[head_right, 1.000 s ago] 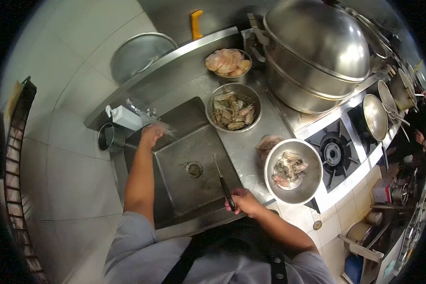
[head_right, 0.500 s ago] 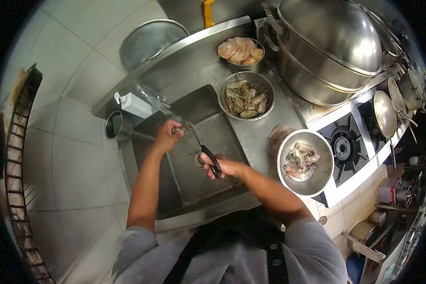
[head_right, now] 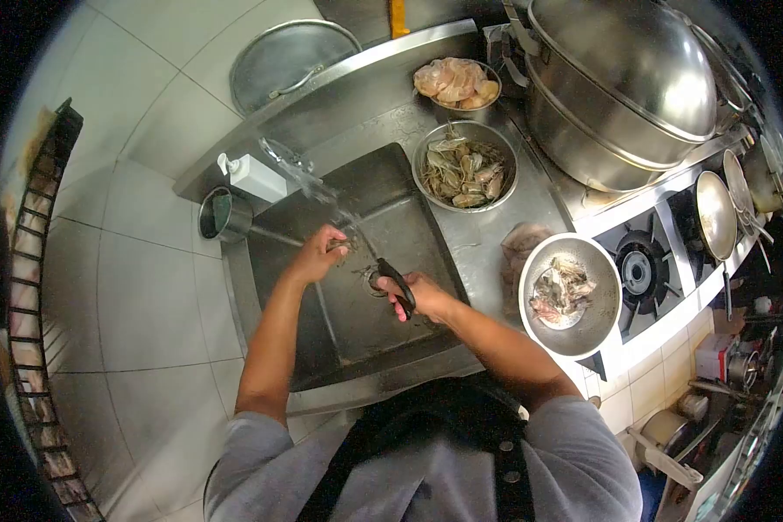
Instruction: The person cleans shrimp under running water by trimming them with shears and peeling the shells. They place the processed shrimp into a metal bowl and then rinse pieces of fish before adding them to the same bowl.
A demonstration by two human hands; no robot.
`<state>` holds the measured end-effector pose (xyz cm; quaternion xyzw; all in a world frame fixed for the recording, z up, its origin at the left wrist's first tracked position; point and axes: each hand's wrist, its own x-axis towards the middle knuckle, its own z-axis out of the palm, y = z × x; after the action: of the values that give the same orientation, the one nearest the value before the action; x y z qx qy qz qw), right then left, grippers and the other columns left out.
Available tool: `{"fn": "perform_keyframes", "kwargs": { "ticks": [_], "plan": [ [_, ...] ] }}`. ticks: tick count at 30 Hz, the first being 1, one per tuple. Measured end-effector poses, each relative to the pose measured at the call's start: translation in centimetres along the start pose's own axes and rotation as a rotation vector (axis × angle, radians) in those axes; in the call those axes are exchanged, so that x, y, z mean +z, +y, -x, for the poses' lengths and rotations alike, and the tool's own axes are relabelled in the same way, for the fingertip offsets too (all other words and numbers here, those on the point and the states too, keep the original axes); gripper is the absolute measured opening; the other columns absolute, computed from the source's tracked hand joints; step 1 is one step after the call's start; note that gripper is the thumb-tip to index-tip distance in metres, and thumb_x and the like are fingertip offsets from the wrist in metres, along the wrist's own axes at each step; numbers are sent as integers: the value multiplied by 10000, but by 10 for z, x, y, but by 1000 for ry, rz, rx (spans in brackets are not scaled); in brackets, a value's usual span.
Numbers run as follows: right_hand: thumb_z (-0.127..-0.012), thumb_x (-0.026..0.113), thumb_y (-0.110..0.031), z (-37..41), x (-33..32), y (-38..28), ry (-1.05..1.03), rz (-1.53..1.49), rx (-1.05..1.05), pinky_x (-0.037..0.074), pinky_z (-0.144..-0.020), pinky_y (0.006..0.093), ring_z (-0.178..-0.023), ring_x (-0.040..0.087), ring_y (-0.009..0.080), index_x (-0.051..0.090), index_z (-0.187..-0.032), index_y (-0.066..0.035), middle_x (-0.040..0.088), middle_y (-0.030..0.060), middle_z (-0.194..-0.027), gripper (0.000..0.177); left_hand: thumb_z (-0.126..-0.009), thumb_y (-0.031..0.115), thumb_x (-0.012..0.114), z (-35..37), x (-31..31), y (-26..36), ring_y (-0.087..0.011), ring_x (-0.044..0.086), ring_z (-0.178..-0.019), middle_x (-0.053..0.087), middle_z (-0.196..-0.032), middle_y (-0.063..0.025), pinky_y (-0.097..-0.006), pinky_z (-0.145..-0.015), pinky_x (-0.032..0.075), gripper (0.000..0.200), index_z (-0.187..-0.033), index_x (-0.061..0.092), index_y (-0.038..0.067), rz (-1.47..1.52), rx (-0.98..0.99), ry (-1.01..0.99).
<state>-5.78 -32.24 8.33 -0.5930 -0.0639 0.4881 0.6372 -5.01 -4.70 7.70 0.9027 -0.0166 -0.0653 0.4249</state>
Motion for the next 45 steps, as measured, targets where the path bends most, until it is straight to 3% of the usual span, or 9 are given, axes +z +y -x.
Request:
{"fn": "perform_keyframes", "kwargs": {
  "ticks": [2,4,8,12,18,26,34,39,45],
  "plan": [
    [-824,528,-672,-3,-5,18,-55,-91,25,378,-432,239,-487,558,141,538,-749,-80,553,39,-570,597,-890,128,604,-1,0,-5,-161,566,-864,576,-976,-75,-316,-783,470,261,-1099,497,14,77,28,62],
    [-790,319,-825,8,-10,17,-275,-192,67,386,-499,269,-640,612,173,547,-894,-81,596,57,-667,785,-918,150,575,1,-3,-2,-124,531,-748,563,-939,-74,-281,-662,466,285,-1134,474,-7,284,-399,142],
    [-749,238,-877,10,6,26,-427,-178,81,421,-562,332,-776,621,193,517,-967,-79,602,80,-762,873,-933,166,559,3,15,16,-97,486,-678,544,-889,-63,-252,-577,434,299,-1142,460,-23,429,-391,228],
    [-741,254,-882,-8,16,30,-356,-195,45,420,-560,309,-746,625,191,532,-910,-71,593,70,-724,874,-922,140,570,5,37,21,-98,490,-666,528,-844,-43,-247,-553,432,272,-1120,462,-11,581,-355,247],
    [-822,587,-627,-5,15,24,-29,-184,-42,328,-379,212,-426,536,137,538,-710,-86,536,31,-551,554,-918,131,579,11,39,16,-89,490,-648,526,-837,-31,-237,-526,425,233,-1084,476,3,597,-391,246],
    [-801,425,-769,-3,2,45,-148,-116,17,362,-463,241,-541,576,147,551,-805,-89,578,36,-608,691,-927,161,578,10,34,-7,-82,478,-601,546,-831,-33,-239,-492,412,210,-1056,515,8,771,-432,313],
    [-736,246,-887,16,22,32,-434,-322,97,416,-633,351,-838,600,205,522,-984,-71,609,80,-844,897,-835,170,701,-12,44,18,-127,569,-778,615,-963,-56,-269,-755,455,273,-1016,576,7,351,-349,659],
    [-720,246,-900,8,41,17,-433,-373,91,427,-611,346,-825,607,208,519,-974,-71,595,74,-824,909,-791,152,748,-19,60,28,-134,579,-788,627,-894,-57,-265,-746,463,296,-979,589,-13,359,-290,765],
    [-748,321,-862,-20,47,23,-195,-330,3,424,-553,294,-704,623,171,541,-920,-70,599,60,-727,841,-789,158,757,-13,66,27,-137,597,-784,649,-896,-74,-261,-718,473,302,-972,598,-22,417,-341,781]
  ]
}}
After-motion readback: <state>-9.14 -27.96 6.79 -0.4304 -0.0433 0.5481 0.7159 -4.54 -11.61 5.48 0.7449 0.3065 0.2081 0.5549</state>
